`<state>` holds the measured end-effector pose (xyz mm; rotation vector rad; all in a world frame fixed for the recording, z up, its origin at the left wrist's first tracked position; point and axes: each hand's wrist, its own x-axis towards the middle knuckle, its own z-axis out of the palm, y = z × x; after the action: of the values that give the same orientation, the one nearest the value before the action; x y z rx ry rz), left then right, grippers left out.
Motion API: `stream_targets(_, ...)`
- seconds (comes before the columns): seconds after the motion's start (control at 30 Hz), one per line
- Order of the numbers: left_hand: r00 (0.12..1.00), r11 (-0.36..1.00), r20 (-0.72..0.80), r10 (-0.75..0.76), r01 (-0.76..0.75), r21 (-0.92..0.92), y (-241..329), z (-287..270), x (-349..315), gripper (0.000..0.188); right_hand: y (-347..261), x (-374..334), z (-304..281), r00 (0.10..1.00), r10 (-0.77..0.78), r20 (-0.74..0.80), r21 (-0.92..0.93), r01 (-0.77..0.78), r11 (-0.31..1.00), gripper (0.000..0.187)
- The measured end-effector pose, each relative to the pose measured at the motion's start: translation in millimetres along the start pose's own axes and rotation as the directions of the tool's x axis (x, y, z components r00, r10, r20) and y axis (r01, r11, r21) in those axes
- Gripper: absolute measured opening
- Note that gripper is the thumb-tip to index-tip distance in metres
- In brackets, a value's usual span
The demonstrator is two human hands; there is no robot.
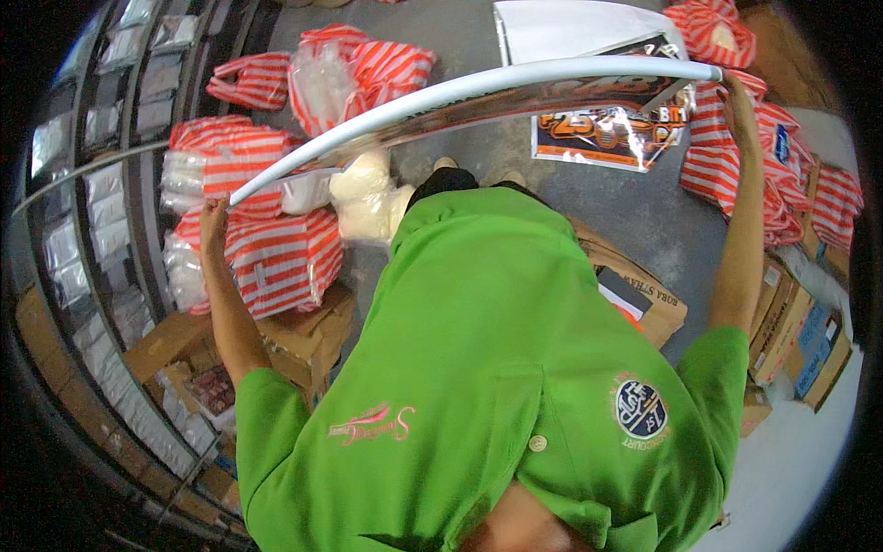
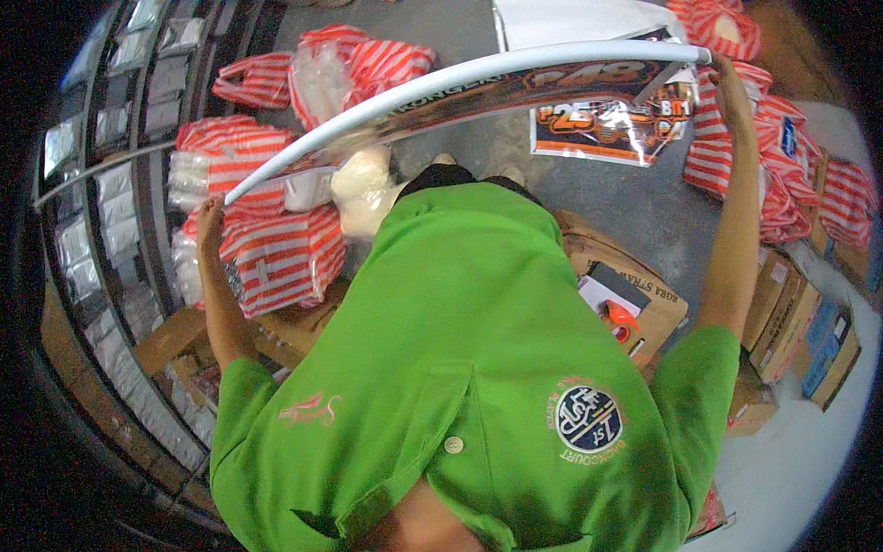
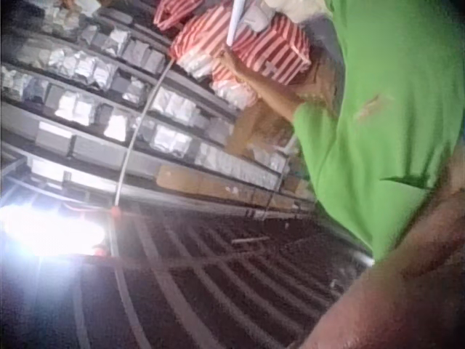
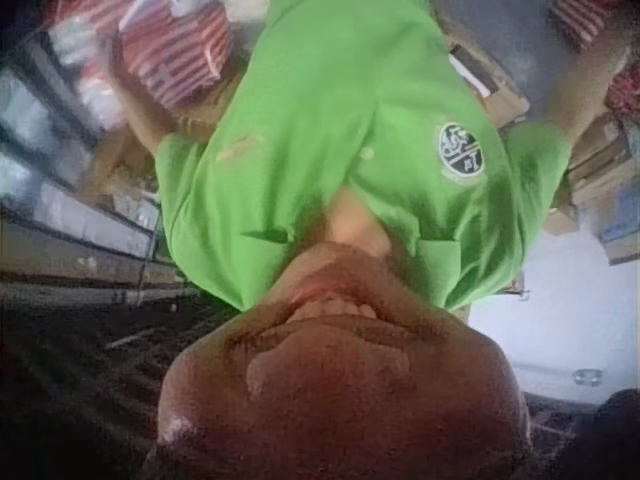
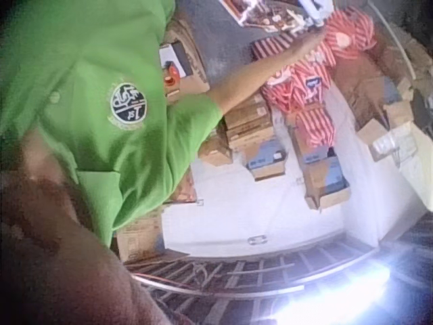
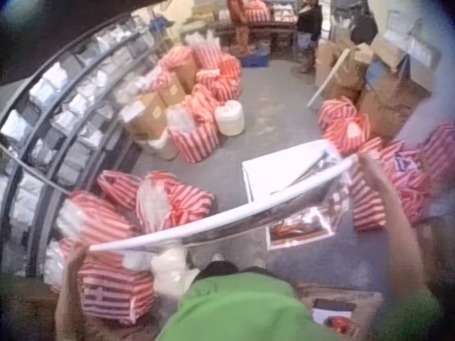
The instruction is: The person assembles a banner stand by inserting a white pole into a base and attaching a printed banner. They then use a stapler to secure the banner to the pole.
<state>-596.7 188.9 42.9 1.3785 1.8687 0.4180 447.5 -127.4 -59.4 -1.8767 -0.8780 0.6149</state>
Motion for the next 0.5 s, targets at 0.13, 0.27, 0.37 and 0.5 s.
stream_targets(0.13,0.999,0.955,-0.027,-0.017,0.008,-0.296,-60,-40,-44,0.034,-27,-22,42,0.908,0.244,0.34,0.081,-0.287,0.954,0.049)
stream_targets(0.27,0.985,0.978,0.049,-0.163,0.168,-0.127,-130,-58,-102,0.029,-20,-97,82,0.835,0.409,0.369,0.016,-0.446,0.895,0.05)
stream_targets(0.37,0.975,0.963,0.088,-0.205,0.217,-0.158,-199,-53,-117,0.023,1,-154,85,0.717,0.6,0.355,-0.086,-0.614,0.784,0.049)
stream_targets(0.5,0.947,0.945,0.105,-0.304,0.313,-0.093,-257,-44,-130,0.027,11,-181,85,0.654,0.693,0.303,-0.133,-0.691,0.711,0.046)
